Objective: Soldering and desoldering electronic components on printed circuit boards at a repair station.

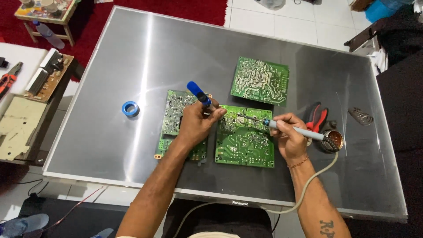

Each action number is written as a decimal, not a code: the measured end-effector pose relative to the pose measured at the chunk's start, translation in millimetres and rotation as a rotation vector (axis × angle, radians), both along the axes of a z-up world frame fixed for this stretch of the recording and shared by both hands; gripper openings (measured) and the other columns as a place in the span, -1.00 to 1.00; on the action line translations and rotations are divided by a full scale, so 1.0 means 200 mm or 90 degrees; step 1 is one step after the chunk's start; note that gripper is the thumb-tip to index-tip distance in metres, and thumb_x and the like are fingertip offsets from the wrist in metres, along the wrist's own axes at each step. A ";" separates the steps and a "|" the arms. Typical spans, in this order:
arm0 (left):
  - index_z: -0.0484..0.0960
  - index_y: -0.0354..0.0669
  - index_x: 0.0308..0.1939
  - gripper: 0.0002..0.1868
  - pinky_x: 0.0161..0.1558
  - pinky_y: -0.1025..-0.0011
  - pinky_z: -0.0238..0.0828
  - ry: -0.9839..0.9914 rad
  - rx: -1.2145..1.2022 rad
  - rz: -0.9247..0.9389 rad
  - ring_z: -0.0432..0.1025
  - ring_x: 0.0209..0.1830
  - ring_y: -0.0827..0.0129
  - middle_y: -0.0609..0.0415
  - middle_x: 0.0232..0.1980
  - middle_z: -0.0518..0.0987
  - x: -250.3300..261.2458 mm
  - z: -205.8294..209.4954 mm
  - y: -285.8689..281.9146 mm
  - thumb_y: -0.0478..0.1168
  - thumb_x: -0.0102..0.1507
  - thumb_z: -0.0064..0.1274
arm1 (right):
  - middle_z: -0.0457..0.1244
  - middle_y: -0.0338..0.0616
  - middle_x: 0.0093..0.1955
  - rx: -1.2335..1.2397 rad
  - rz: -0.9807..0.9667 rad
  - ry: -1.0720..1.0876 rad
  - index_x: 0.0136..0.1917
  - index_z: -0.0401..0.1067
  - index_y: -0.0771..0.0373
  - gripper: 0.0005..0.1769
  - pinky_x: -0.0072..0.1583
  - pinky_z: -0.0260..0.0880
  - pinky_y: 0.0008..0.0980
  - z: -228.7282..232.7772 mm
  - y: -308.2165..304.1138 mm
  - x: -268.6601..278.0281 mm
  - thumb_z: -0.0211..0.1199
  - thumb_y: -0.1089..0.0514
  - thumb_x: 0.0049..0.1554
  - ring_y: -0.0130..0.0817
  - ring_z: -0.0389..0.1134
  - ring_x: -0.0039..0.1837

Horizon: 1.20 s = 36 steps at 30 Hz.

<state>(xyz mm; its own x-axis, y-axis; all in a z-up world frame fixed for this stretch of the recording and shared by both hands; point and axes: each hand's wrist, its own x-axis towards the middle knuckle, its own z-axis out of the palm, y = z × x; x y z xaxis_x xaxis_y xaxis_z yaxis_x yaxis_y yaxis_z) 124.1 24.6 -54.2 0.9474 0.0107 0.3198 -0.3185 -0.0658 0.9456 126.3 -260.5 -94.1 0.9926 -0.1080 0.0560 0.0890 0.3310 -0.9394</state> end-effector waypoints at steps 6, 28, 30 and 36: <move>0.60 -0.40 -0.21 -0.77 -0.44 0.35 0.56 -0.006 0.011 0.005 0.57 -0.40 0.11 -0.21 -0.39 0.60 -0.01 0.02 0.00 -0.29 0.18 0.27 | 0.21 0.05 -0.50 -0.008 0.002 -0.004 -0.10 0.43 0.46 -0.70 -0.30 0.37 -0.47 0.02 0.00 0.00 0.26 0.16 -0.02 -0.33 0.32 -0.42; 0.59 -0.39 -0.25 -0.81 -0.46 0.36 0.58 -0.010 0.017 0.018 0.58 -0.35 0.09 -0.22 -0.36 0.63 -0.03 0.06 -0.01 -0.30 0.19 0.24 | 0.20 0.05 -0.55 0.002 -0.014 0.006 -0.12 0.44 0.46 -0.69 -0.32 0.34 -0.51 0.04 0.03 -0.02 0.29 0.16 -0.05 -0.35 0.31 -0.44; 0.60 -0.39 -0.24 -0.81 -0.45 0.36 0.59 -0.006 0.018 0.015 0.58 -0.35 0.09 -0.21 -0.36 0.63 -0.03 0.07 0.00 -0.30 0.19 0.24 | 0.21 0.04 -0.54 0.004 -0.013 0.005 -0.12 0.44 0.45 -0.70 -0.33 0.34 -0.51 0.04 0.04 -0.02 0.29 0.16 -0.04 -0.35 0.31 -0.44; 0.59 -0.39 -0.25 -0.80 -0.45 0.36 0.58 -0.003 0.024 0.011 0.58 -0.35 0.07 -0.23 -0.36 0.63 -0.03 0.06 0.00 -0.30 0.19 0.24 | 0.21 0.04 -0.52 -0.001 -0.014 0.012 -0.13 0.45 0.44 -0.70 -0.33 0.37 -0.51 0.06 0.04 -0.02 0.29 0.15 -0.05 -0.34 0.32 -0.43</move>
